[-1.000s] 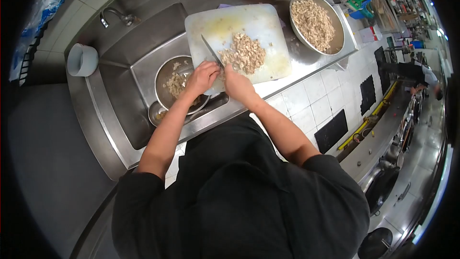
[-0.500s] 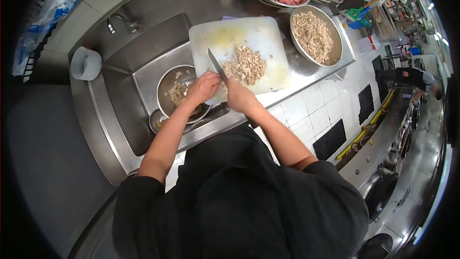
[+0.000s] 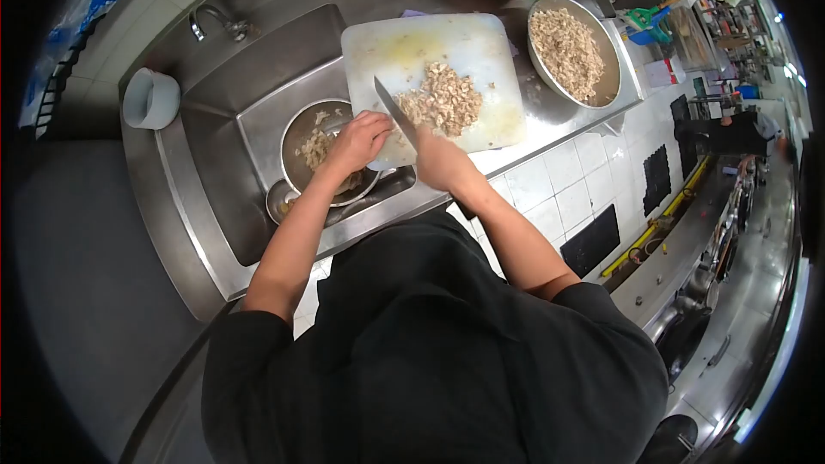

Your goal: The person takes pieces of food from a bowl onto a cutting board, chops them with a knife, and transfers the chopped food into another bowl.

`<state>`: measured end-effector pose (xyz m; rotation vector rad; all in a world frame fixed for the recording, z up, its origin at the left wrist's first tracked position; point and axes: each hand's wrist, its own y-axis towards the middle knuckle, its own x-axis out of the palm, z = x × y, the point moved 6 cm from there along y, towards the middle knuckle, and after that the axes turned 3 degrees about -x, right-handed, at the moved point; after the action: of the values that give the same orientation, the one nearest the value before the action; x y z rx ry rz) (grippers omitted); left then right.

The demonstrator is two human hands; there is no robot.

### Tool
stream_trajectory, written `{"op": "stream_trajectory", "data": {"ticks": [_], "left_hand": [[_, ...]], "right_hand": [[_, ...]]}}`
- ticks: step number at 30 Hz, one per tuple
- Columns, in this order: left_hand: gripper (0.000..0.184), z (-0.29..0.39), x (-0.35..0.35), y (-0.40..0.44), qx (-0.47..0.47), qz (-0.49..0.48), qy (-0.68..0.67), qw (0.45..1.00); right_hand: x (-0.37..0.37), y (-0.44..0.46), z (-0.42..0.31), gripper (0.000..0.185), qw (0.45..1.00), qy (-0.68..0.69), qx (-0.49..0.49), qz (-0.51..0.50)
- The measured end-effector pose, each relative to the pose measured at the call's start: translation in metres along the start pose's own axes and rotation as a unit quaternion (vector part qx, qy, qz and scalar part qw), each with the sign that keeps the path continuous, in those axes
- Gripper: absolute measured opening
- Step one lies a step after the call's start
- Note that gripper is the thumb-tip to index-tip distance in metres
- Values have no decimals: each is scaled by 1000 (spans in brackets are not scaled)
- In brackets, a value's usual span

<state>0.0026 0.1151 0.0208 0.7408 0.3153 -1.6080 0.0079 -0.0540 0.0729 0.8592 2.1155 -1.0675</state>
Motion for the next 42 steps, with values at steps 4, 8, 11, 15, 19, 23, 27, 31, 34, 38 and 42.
{"op": "stream_trajectory", "data": {"ticks": [4, 8, 11, 15, 19, 23, 27, 31, 34, 38, 42], "left_hand": [[18, -4, 10, 5, 29, -43, 32, 998], [18, -6, 8, 10, 26, -57, 41, 997], [14, -7, 9, 8, 36, -40, 32, 998], [14, -11, 8, 11, 9, -57, 33, 998], [17, -12, 5, 14, 19, -91, 61, 994], [17, -8, 2, 13, 17, -73, 27, 997], [16, -9, -2, 13, 0, -66, 20, 998], [12, 4, -10, 3, -16, -3, 6, 1000], [11, -2, -2, 2, 14, -35, 46, 998], [11, -4, 1, 1, 27, -37, 66, 997], [16, -4, -3, 7, -7, -43, 47, 998]], "right_hand": [[49, 35, 17, 32, 997, 34, -16, 61], [18, 40, 9, 31, 997, 50, -23, 57], [30, 22, 1, 34, 997, 59, 1, 47], [28, 64, 14, 42, 996, 79, 2, 42], [28, 37, -2, 37, 997, 57, -24, 51], [44, 65, 10, 20, 982, 139, -33, 124], [21, 74, 16, 30, 991, 68, -52, 106], [2, 34, 2, 30, 999, 9, -24, 39], [17, 8, -7, 31, 999, -16, -19, -37], [47, 37, -5, 26, 997, 6, -45, 63], [40, 71, 21, 29, 989, 47, -101, 96]]}}
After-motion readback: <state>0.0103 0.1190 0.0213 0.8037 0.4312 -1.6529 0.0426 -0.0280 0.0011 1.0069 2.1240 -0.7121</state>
